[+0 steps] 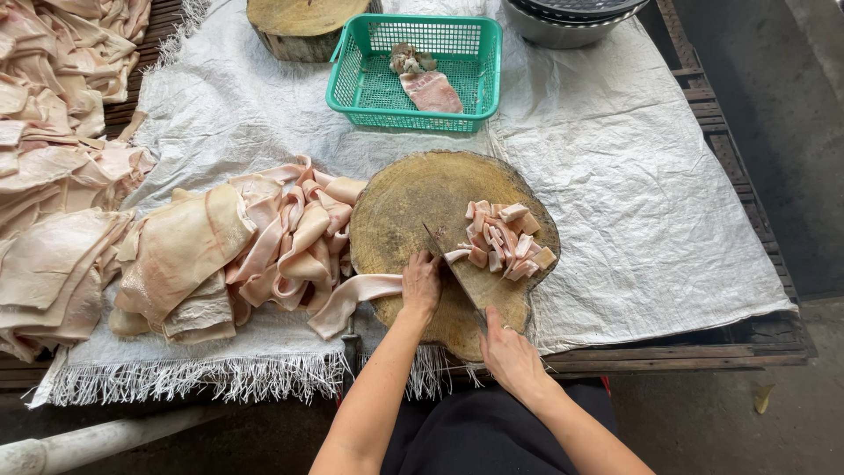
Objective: The person is chopping long strips of animal skin into smaller squares on a wooden cutting board using a cleaver.
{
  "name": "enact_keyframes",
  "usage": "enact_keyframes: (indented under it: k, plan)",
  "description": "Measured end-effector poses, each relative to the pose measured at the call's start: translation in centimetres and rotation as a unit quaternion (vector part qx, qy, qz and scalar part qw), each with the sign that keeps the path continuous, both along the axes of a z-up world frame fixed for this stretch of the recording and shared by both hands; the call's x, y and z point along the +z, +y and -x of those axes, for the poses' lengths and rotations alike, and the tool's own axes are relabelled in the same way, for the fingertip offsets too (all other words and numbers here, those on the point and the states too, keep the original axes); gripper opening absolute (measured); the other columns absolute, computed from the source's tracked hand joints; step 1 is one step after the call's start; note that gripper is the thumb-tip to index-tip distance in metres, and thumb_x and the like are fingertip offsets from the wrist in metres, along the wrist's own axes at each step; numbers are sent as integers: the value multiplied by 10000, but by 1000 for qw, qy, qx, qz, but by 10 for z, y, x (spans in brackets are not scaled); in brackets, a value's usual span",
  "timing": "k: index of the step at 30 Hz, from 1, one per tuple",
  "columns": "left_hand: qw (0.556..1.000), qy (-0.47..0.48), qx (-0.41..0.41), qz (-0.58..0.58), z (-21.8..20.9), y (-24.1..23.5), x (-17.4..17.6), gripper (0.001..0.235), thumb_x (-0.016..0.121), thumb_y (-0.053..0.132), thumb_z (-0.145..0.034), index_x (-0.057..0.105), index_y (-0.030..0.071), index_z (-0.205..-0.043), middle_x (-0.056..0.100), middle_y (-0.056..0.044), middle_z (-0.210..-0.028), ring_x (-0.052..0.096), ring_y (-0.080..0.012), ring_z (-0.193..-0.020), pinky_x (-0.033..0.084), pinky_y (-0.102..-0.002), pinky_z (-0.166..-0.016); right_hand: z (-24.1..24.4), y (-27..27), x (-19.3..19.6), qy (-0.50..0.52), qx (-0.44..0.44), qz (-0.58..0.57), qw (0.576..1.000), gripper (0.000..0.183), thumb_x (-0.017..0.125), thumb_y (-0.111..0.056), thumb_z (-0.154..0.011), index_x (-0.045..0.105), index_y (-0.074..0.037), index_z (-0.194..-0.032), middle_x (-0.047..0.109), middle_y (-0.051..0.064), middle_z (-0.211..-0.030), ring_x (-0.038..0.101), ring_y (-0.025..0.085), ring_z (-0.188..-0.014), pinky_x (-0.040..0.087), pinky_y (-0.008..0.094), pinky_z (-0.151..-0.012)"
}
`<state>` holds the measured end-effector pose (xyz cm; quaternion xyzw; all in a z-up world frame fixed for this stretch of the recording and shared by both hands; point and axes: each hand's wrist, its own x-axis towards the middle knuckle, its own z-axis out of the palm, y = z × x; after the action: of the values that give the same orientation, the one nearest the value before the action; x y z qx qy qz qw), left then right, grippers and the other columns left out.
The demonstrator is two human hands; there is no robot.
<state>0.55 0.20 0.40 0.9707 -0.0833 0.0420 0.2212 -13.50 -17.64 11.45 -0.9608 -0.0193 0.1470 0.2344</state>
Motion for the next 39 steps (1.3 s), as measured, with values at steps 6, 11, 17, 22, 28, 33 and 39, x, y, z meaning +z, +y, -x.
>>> enact_keyframes:
  k: [6, 11, 17, 22, 28, 33, 39]
  plan:
    - [1000, -1, -11, -27, -3, 5, -21, 369, 657, 57, -858, 719, 140, -1211, 629, -115, -1221, 570, -303, -1138, 475, -472, -963, -39, 13, -21, 2, 20, 9, 1000, 624, 520, -245, -979, 300, 55, -1480, 710, 292, -827, 709, 493, -764, 575, 577, -722]
    - [993, 39, -18, -109, -9, 52, -25, 504, 615, 32, -917, 650, 147, -1406, 641, -179, -1240, 577, -323, -1118, 427, -554, -981, -57, 11, -9, 34, -2, -18, 999, 568, 487, -285, -1019, 310, 12, -1471, 710, 296, -830, 710, 506, -781, 566, 587, -744]
    - [992, 110, -51, -28, 4, 92, 17, 263, 714, 287, -916, 743, 77, -1071, 727, -127, -1083, 644, -324, -1125, 458, -496, -1010, -45, -9, 21, 25, -43, -62, 997, 460, 539, -349, -998, 414, -104, -1367, 714, 273, -808, 709, 504, -773, 552, 604, -729]
    - [987, 91, -86, 96, -21, 70, 14, 249, 676, 193, -947, 758, 83, -1155, 748, -172, -1072, 707, -339, -963, 545, -485, -911, -31, -38, 32, 76, -108, -56, 990, 481, 500, -346, -1023, 376, -115, -1426, 723, 279, -795, 742, 480, -766, 584, 584, -718]
    - [960, 261, -62, 74, -44, -8, 45, 285, 611, 273, -1000, 725, 145, -1228, 746, -128, -1091, 683, -275, -999, 452, -490, -1023, -33, -60, 25, 26, -144, -73, 987, 545, 557, -304, -986, 365, -81, -1445, 720, 306, -774, 733, 494, -772, 565, 577, -733]
    - [997, 68, -9, 32, -32, -18, 39, 453, 732, 268, -878, 659, 103, -1293, 633, -143, -1255, 538, -309, -1184, 386, -478, -1041, -34, -61, 32, 43, -145, -95, 984, 554, 551, -302, -991, 352, -61, -1449, 720, 308, -755, 740, 490, -748, 567, 576, -715]
    - [998, 20, -45, 28, -23, -31, 20, 432, 750, 267, -871, 671, 94, -1258, 630, -108, -1260, 563, -296, -1144, 435, -451, -1002, -21, -52, 39, -14, -105, -107, 989, 491, 550, -278, -992, 399, -59, -1404, 713, 287, -759, 725, 480, -702, 557, 575, -659]
